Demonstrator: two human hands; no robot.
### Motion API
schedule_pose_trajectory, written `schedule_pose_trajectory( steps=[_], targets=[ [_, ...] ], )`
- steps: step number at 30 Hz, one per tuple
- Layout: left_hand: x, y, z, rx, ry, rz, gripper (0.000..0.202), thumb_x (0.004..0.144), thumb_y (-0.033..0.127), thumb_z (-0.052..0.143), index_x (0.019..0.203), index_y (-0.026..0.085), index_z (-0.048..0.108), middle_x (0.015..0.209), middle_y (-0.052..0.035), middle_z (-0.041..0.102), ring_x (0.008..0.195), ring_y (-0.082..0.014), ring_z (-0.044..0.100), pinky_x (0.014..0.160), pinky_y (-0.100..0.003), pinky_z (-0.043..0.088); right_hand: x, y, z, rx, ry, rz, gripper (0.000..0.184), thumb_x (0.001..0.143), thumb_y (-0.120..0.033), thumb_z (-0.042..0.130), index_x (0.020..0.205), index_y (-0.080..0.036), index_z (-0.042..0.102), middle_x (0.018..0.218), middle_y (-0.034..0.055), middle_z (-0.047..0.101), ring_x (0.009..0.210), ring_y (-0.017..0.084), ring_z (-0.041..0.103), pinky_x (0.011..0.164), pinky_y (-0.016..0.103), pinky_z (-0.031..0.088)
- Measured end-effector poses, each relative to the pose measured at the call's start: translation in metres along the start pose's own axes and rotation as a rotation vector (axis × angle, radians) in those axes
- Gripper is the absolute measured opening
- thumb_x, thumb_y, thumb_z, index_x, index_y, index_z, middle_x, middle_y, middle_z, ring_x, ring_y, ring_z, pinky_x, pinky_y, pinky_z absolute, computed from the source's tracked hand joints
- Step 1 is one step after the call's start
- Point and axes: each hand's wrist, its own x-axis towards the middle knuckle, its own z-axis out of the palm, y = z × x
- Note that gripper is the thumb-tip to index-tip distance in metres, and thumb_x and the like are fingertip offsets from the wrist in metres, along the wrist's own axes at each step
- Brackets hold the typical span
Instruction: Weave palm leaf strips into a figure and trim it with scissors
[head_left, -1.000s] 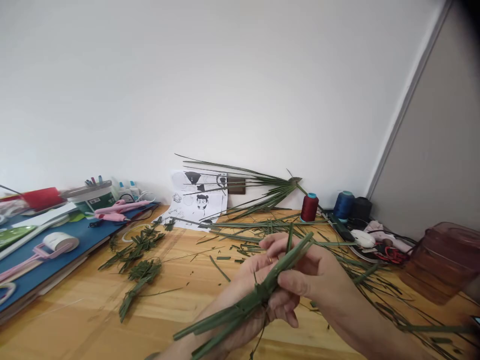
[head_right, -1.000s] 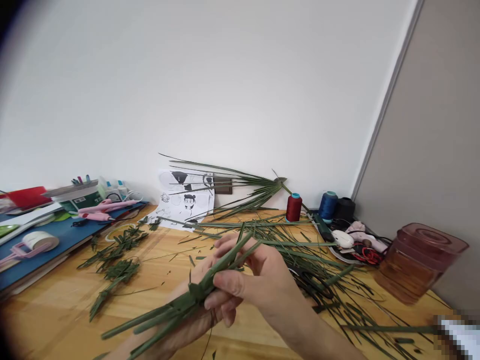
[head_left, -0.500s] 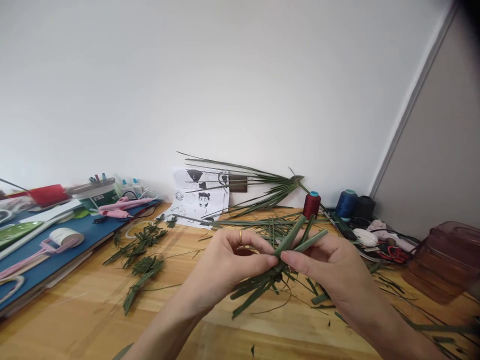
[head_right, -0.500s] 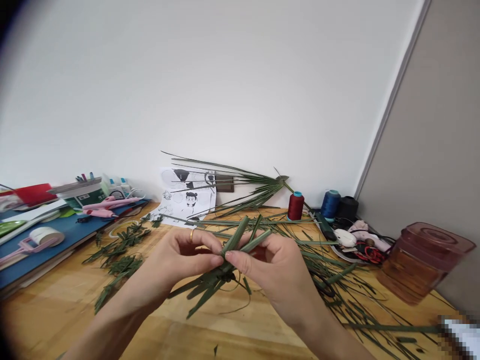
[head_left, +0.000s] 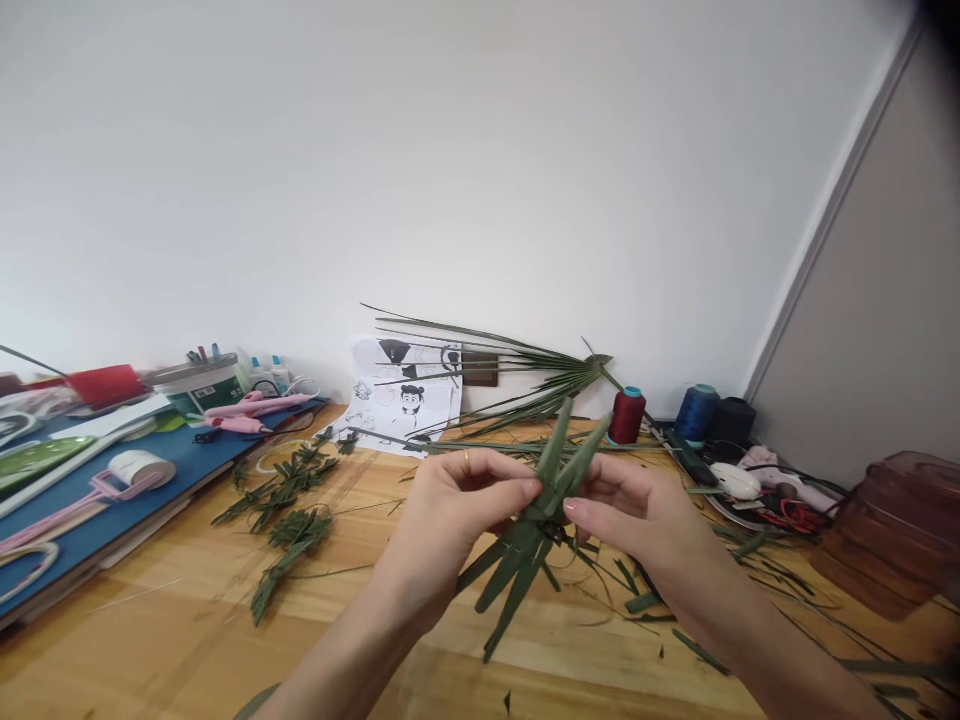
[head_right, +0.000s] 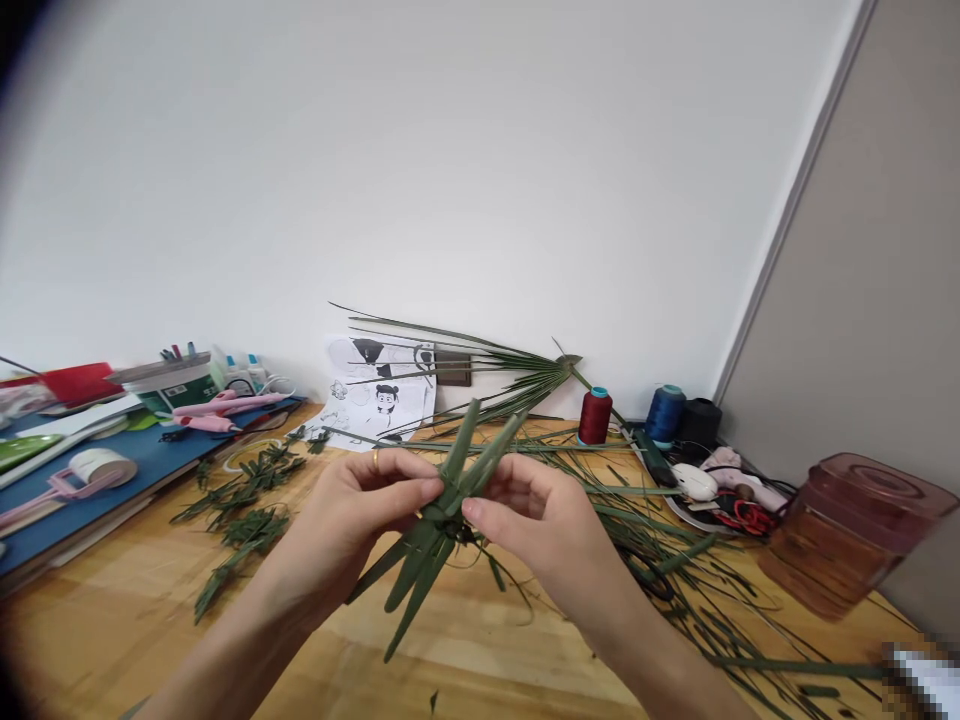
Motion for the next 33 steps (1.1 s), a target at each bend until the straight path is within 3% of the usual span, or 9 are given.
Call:
schedule_pose_trajectory(
  steps=[5, 10, 19, 23, 27, 33],
  targets=[
    [0.005, -0.003, -0.006, -0.025, 0.003, -0.001, 0.012, 0.061, 0.024, 0.067, 0.066, 0.013, 0.064, 0.065, -0.0029, 0.062, 0.058, -0.0102, 0.053, 0.053, -0.021, 0.042, 0.001, 0.003, -0.005, -0.07, -0.042, -0.006, 0.005, 0.071, -0.021, 0.061, 0.074, -0.018, 0.062, 0.072, -0.0027, 0.063, 0.067, 0.008, 0.055, 0.063, 0.017, 0.044],
    [0.005, -0.004, -0.004, -0.056, 0.005, 0.009, 0.013, 0.062, 0.024, 0.066, 0.068, 0.012, 0.065, 0.067, -0.0045, 0.063, 0.061, -0.0126, 0.055, 0.056, -0.024, 0.044, 0.0, 0.006, -0.007, -0.126, -0.048, -0.045, 0.006, 0.073, -0.024, 0.059, 0.076, -0.018, 0.06, 0.073, -0.0009, 0.061, 0.074, 0.012, 0.056, 0.068, 0.021, 0.044],
    [0.004, -0.002, 0.002, -0.034, 0.118, 0.031, 0.009, 0.059, 0.02, 0.068, 0.063, 0.013, 0.064, 0.06, -0.0015, 0.063, 0.053, -0.0078, 0.052, 0.049, -0.017, 0.04, 0.002, 0.006, -0.008, -0.141, -0.046, -0.047, 0.018, 0.072, -0.023, 0.059, 0.089, -0.021, 0.063, 0.075, -0.0006, 0.063, 0.074, 0.014, 0.056, 0.068, 0.024, 0.044],
    [0.003, -0.003, 0.003, -0.026, 0.108, 0.033, 0.01, 0.058, 0.02, 0.068, 0.062, 0.013, 0.063, 0.057, -0.0003, 0.061, 0.051, -0.0069, 0.052, 0.049, -0.017, 0.039, 0.004, 0.005, -0.007, -0.053, -0.043, -0.014, 0.025, 0.07, -0.024, 0.061, 0.095, -0.021, 0.063, 0.074, -0.0004, 0.064, 0.069, 0.012, 0.054, 0.061, 0.021, 0.043],
    [0.002, -0.005, 0.005, -0.011, 0.062, 0.025, 0.011, 0.059, 0.019, 0.067, 0.063, 0.011, 0.062, 0.057, -0.0015, 0.061, 0.052, -0.0082, 0.052, 0.05, -0.018, 0.039, 0.006, 0.005, -0.002, 0.055, -0.007, 0.006, 0.018, 0.069, -0.025, 0.063, 0.085, -0.021, 0.067, 0.074, -0.0004, 0.066, 0.061, 0.008, 0.051, 0.052, 0.017, 0.04],
    [0.0, -0.008, 0.007, 0.01, 0.042, 0.058, 0.009, 0.059, 0.019, 0.067, 0.061, 0.012, 0.061, 0.056, 0.0002, 0.059, 0.053, -0.0074, 0.051, 0.051, -0.017, 0.039, 0.004, 0.004, 0.004, 0.062, 0.017, -0.045, 0.015, 0.066, -0.024, 0.065, 0.08, -0.019, 0.068, 0.073, 0.0009, 0.068, 0.069, 0.014, 0.06, 0.067, 0.026, 0.048]
  ],
)
